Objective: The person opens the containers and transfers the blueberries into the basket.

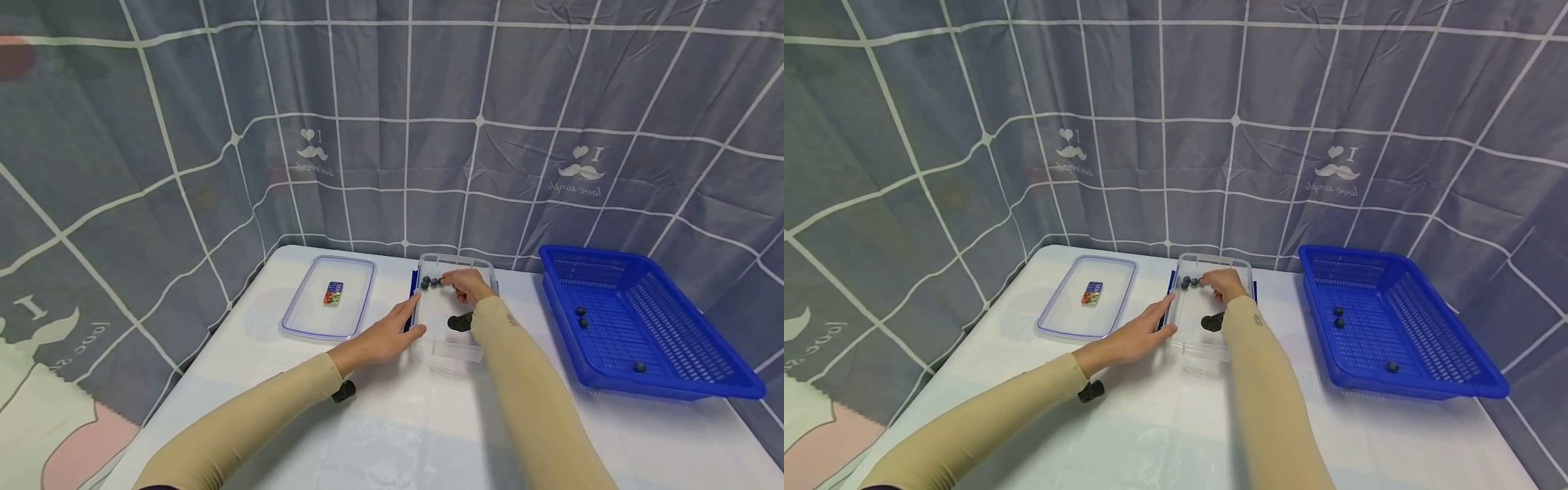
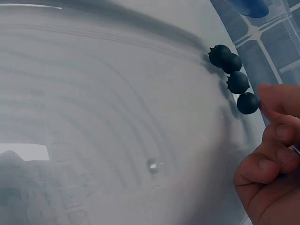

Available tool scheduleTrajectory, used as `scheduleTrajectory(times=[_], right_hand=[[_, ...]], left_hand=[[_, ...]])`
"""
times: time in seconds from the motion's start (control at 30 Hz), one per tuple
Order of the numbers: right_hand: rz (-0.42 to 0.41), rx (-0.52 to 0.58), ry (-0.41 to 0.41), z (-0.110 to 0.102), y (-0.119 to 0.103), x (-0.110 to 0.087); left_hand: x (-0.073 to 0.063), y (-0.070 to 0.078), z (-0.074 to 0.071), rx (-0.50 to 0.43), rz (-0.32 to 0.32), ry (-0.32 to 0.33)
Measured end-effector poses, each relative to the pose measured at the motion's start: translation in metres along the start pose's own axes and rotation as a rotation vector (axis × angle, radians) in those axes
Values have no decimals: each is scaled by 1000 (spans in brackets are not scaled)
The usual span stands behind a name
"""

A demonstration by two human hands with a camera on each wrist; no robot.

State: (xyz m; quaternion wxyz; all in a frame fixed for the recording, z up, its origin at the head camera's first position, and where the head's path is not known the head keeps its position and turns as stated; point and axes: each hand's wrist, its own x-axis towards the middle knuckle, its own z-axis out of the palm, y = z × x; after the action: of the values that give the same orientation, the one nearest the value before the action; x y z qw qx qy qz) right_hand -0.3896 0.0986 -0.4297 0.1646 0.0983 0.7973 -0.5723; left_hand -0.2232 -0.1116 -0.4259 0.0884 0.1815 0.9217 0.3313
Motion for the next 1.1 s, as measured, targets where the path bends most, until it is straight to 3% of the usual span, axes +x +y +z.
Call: scheduleTrajectory(times=[0.57,0.87,1.1], right_hand=[[44,-24,91,7,10,16],[28,-54,147,10,14,19],[9,-57,138,12,13,15]], left_hand=[[1,-1,-1,2,14,-1],[2,-1,-2,-1,15,-9],[2,-3,-1,1,11,-6]])
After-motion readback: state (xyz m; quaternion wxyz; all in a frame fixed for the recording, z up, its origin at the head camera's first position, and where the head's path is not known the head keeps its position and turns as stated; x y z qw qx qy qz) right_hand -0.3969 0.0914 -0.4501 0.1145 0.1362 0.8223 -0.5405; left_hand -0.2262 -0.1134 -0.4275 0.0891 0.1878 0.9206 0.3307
